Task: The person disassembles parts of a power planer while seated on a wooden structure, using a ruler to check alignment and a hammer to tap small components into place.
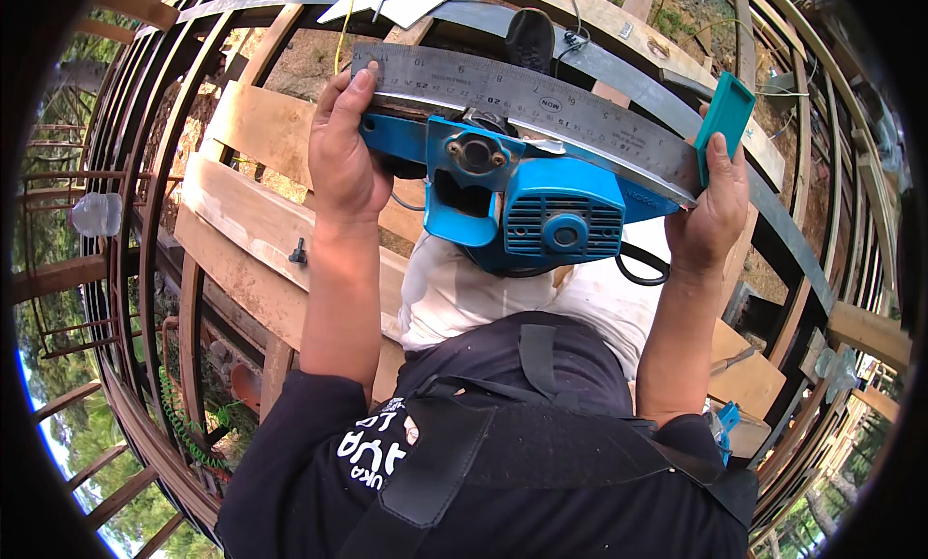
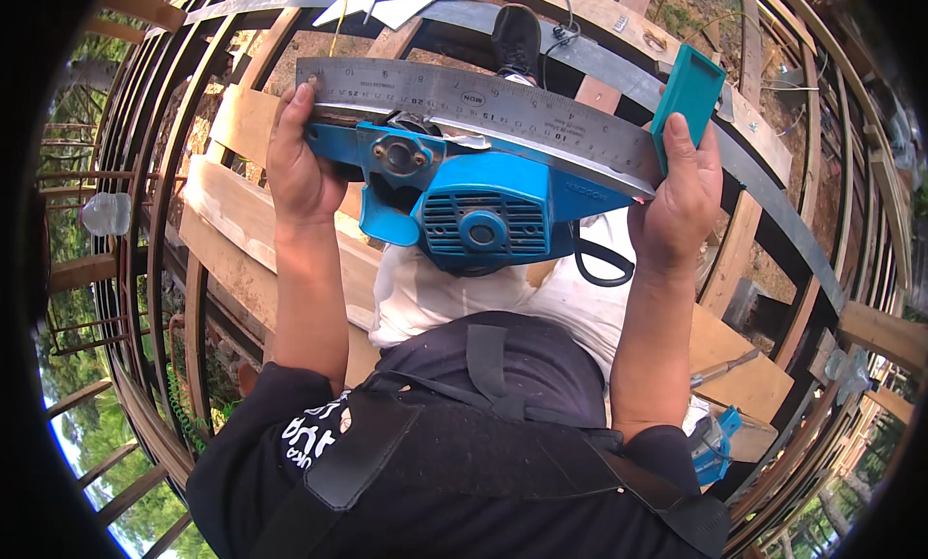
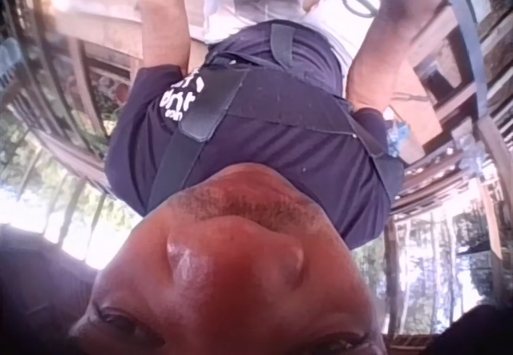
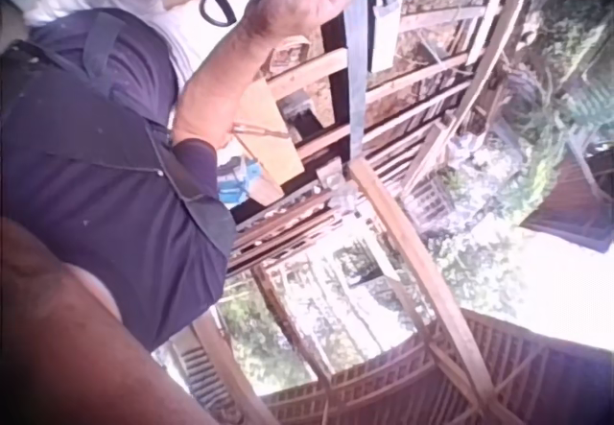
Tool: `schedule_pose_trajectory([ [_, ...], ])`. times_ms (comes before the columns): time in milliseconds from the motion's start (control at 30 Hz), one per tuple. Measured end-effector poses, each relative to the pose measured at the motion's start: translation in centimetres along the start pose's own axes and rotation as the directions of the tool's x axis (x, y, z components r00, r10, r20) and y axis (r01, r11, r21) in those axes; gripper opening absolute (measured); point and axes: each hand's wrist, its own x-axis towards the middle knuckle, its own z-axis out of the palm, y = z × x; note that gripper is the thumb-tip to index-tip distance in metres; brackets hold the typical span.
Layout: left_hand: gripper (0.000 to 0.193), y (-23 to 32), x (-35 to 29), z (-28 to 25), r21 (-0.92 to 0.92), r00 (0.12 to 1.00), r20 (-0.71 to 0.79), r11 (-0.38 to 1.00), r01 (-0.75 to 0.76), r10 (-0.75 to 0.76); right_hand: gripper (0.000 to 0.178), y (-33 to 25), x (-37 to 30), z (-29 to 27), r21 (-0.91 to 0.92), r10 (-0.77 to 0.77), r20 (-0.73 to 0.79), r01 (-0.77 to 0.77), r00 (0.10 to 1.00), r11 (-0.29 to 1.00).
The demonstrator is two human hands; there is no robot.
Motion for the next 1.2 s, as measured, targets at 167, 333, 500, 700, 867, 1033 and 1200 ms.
schedule_pose_trajectory([
  [167,0.013,0.4,-0.2,0.3,0.017,1.0,0.018,1.0,0.022,-0.022,0.032,-0.2,-0.5,1.8,0.05,-0.018,-0.075,0.021,0.997,0.999],
  [333,0.028,0.1,0.1,1.2,0.046,0.996,0.089,0.999,-0.01,0.006,0.029,-0.7,0.0,1.0,0.075,0.029,-0.036,-0.026,0.999,0.997],
  [500,0.054,-0.1,0.5,0.8,0.155,0.993,0.11,0.988,0.023,-0.04,0.023,-0.1,2.1,0.3,0.12,0.087,-0.066,-0.079,0.994,0.99],
  [700,0.054,-0.5,1.0,-0.1,0.14,0.984,0.156,0.988,0.06,-0.082,0.023,1.3,2.5,0.0,0.089,0.15,-0.035,-0.147,0.988,0.985],
  [867,0.056,-0.6,1.0,0.1,0.115,0.979,0.181,0.991,0.074,-0.094,0.018,1.5,1.9,0.2,0.114,0.193,-0.051,-0.186,0.98,0.976],
  [1033,0.058,-0.6,1.0,0.1,0.123,0.981,0.181,0.992,0.04,-0.062,0.018,2.1,2.1,0.0,0.11,0.183,-0.061,-0.175,0.981,0.978],
  [1200,0.059,-0.7,1.0,0.2,0.126,0.978,0.197,0.991,0.042,-0.067,0.031,3.3,2.3,-1.9,0.083,0.169,0.025,-0.171,0.985,0.982],
])
